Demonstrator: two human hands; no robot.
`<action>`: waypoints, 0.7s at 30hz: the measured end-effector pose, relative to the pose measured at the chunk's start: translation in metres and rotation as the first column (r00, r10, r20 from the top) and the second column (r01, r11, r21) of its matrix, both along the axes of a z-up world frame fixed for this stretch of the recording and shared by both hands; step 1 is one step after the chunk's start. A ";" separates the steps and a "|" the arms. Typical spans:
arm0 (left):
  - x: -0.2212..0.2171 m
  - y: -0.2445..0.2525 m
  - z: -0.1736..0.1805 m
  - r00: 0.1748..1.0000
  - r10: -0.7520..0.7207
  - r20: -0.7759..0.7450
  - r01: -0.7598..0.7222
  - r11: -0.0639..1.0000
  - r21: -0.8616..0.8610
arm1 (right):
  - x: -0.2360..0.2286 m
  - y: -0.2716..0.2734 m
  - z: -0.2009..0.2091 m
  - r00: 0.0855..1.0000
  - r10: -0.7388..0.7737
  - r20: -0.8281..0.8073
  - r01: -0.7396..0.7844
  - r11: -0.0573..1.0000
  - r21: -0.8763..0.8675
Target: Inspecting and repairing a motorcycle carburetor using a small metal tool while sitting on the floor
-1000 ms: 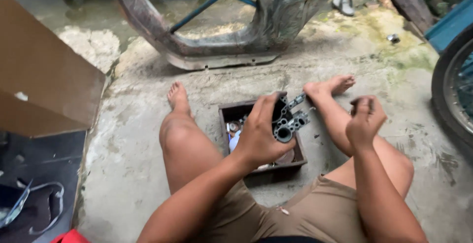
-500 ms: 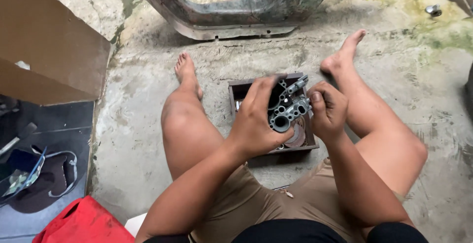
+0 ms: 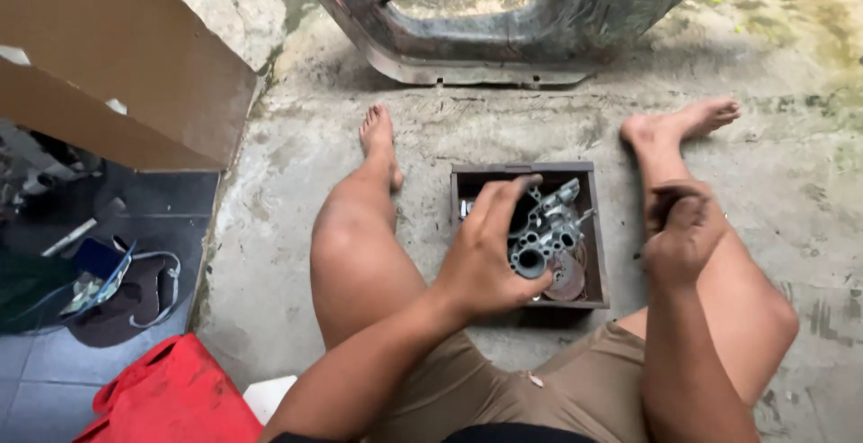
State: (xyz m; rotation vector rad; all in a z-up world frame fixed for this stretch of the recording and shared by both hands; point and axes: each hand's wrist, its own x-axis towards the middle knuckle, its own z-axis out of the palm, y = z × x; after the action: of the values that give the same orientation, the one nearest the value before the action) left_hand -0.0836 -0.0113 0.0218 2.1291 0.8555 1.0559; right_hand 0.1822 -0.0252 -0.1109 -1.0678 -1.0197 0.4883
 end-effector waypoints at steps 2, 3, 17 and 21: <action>0.002 -0.001 -0.003 1.000 0.011 -0.028 -0.011 1.000 -0.009 | -0.022 -0.006 0.009 0.989 0.061 0.137 -0.069 0.996 0.055; 0.002 0.000 -0.003 0.998 0.019 -0.059 -0.019 1.000 -0.005 | -0.033 -0.006 0.014 0.957 0.107 0.271 -0.142 0.983 0.113; 0.005 -0.013 0.004 0.998 -0.038 -0.055 0.041 0.998 0.057 | -0.046 -0.005 0.034 0.708 -0.321 0.629 0.156 0.940 0.304; -0.003 -0.006 -0.001 0.995 0.018 -0.103 -0.007 0.995 0.101 | -0.031 0.005 0.040 0.810 -0.382 0.445 0.419 0.908 0.018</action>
State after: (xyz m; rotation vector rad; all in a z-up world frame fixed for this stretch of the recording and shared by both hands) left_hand -0.0864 -0.0177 0.0204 2.2822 0.8818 1.0213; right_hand 0.1513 -0.0202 -0.0708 -1.4674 -1.1289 -0.0707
